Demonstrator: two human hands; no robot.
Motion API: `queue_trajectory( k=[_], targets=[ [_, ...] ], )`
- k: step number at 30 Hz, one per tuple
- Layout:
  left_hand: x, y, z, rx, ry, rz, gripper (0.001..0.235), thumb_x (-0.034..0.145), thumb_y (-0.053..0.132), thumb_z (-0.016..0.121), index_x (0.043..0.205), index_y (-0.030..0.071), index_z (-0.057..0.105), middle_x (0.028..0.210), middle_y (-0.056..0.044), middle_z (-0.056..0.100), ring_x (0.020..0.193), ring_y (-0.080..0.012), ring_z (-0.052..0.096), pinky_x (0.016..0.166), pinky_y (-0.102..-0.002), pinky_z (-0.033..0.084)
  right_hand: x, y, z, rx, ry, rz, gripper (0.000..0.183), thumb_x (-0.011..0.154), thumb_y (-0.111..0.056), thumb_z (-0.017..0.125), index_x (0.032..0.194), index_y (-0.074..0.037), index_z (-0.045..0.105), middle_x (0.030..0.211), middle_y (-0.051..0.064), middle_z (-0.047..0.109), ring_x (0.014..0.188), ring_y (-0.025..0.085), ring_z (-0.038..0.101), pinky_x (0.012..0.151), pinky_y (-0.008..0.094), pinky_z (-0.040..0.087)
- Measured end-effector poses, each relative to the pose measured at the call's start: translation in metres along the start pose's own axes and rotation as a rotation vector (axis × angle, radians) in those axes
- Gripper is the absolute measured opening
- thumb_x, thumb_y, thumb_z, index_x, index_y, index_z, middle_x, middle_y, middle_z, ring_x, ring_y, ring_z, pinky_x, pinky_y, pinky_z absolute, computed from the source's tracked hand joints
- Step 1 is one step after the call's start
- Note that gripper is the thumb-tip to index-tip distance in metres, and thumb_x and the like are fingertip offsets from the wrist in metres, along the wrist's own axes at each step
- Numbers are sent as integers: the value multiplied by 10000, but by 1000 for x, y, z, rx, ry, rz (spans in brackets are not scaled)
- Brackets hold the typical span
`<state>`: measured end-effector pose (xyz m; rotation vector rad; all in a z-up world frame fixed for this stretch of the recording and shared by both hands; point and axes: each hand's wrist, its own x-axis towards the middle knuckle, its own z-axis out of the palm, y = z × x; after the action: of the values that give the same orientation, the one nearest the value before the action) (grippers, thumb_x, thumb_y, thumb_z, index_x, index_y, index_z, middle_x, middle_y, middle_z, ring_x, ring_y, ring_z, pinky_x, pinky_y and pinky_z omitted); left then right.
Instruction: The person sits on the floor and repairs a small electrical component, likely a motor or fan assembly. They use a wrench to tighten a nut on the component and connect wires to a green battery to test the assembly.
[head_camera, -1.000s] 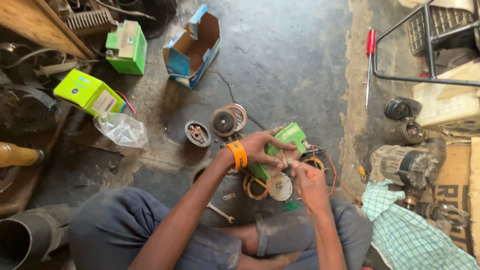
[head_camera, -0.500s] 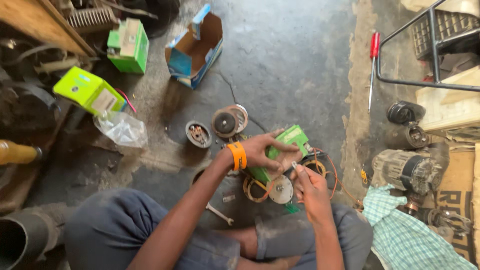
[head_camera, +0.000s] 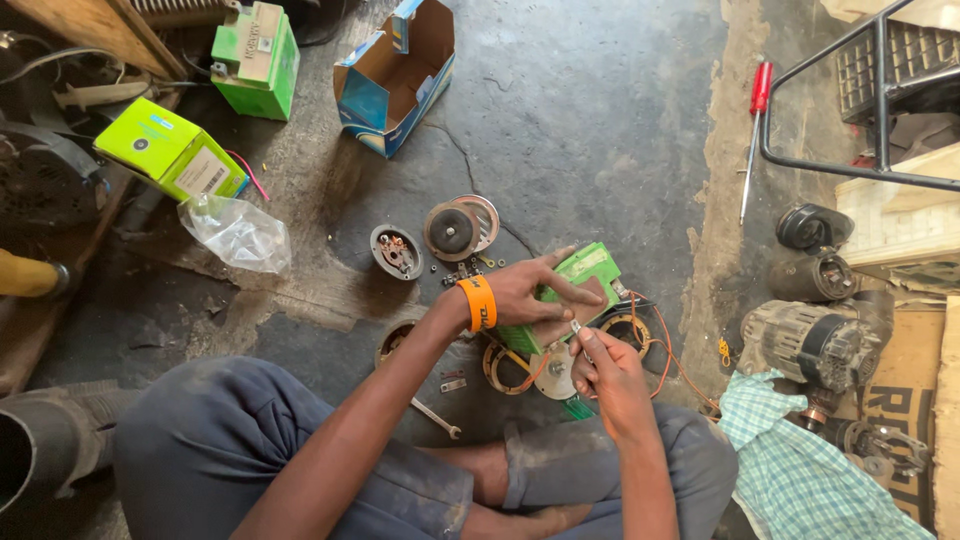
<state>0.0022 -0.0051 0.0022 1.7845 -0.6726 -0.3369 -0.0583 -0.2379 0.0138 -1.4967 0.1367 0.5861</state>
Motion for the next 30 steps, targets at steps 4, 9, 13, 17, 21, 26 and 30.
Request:
queue_trajectory(
  k=[4,9,13,17,21,26,30],
  targets=[
    [-2,2,-3,-27,3,22,478,916,256,677,1383,353,679,1600,-136,541,1635,-340,160,1275,-463,264,4,-1,1,-54,15,13,368,1033,-329,567,811,-38,599,539,-59,370,473,69,395,444,222,289],
    [-7,5,-7,-8,-34,5,613,800,332,811,1388,354,640,1605,-167,431,1592,-348,153,1227,-471,283,11,5,-2,-150,164,-64,380,1023,-318,593,758,-47,623,530,-60,408,437,56,363,416,234,286],
    [-3,5,-9,5,-65,-3,674,752,356,863,1386,363,633,1609,-168,451,1600,-338,155,1231,-482,270,16,6,-1,-215,212,-42,357,1001,-296,596,748,-50,651,519,-50,468,412,52,357,389,243,250],
    [-5,-3,-5,1,-50,-14,723,723,336,869,1402,392,623,1648,-234,323,1580,-345,211,1226,-463,309,9,6,7,-259,283,-170,387,1042,-319,583,746,-70,590,538,-78,399,434,29,313,399,242,211],
    [2,-6,-9,-13,-44,40,758,701,266,857,1416,385,634,1661,-231,371,1616,-355,172,1249,-448,293,10,-5,9,-211,189,-64,367,1023,-307,595,750,-63,606,554,-93,368,456,24,292,421,246,199],
    [-2,-8,-7,0,-48,26,735,718,297,886,1403,377,633,1663,-258,289,1604,-357,174,1233,-425,314,10,8,2,-319,159,15,288,978,-302,565,838,-110,729,569,-81,418,475,38,323,426,249,227],
    [0,-6,-6,-14,-60,30,757,682,302,902,1389,364,639,1656,-294,264,1592,-366,192,1221,-433,324,14,19,-15,-462,281,-230,338,1018,-282,568,756,-82,642,649,-64,555,569,26,446,457,240,351]
  ],
)
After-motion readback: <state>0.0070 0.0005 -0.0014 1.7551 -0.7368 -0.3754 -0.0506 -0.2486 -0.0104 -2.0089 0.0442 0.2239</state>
